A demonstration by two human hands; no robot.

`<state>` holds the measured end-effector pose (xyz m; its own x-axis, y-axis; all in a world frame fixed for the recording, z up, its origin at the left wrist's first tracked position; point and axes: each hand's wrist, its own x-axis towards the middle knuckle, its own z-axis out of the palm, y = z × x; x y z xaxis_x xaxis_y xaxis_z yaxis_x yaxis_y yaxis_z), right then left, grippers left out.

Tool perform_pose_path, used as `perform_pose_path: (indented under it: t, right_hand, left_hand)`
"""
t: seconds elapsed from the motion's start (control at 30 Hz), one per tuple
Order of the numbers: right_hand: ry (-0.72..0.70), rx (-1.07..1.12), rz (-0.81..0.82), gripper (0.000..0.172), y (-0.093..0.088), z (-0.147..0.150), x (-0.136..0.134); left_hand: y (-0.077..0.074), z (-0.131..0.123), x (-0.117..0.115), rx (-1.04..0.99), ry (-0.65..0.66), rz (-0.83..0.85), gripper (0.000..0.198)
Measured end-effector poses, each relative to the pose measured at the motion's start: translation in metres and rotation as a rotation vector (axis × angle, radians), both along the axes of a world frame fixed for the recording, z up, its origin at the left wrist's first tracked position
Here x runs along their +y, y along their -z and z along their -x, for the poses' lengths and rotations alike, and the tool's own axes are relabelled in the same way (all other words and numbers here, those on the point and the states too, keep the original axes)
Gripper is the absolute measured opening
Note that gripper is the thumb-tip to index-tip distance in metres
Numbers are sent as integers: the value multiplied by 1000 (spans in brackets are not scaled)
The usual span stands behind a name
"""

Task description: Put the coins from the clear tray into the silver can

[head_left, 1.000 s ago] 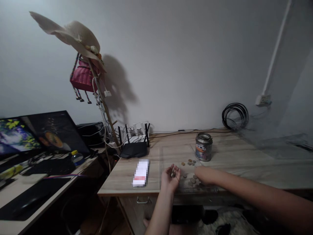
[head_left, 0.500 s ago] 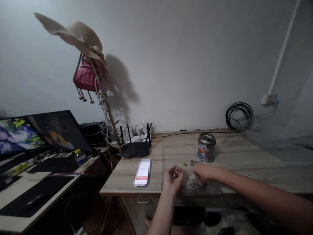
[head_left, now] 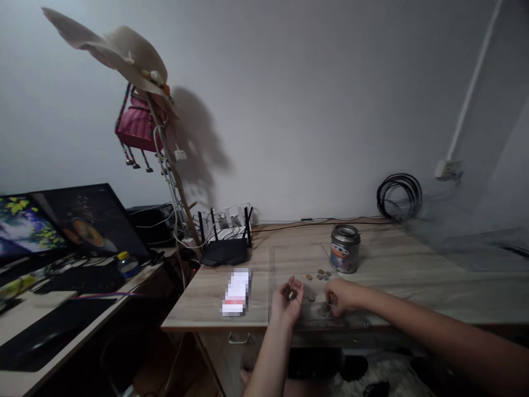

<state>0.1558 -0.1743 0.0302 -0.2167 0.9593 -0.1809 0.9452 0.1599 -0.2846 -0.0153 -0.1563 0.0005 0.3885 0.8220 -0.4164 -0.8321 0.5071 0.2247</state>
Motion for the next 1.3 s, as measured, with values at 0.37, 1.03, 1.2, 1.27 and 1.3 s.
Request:
perform_pose_path:
  t: [0.37,1.03,1.2,1.27,1.3]
  right_hand:
    - [42,29,143,6,9,10,-9]
    - [-91,165,42,21,11,10,10]
    - [-163,163,171,14,30,11,3]
    - [-186,173,186,18,28,12,5]
    - [-205,181,196,22,27,13,6]
  left_hand:
    - [0,1,-2,-4,-13,-11,18]
    - [0,6,0,36,-23,6,22]
    - [-15,16,6,323,306,-485,29]
    - [-26,25,11,629,531,-851,24]
    - [-31,30,15,814,605,-1072,21]
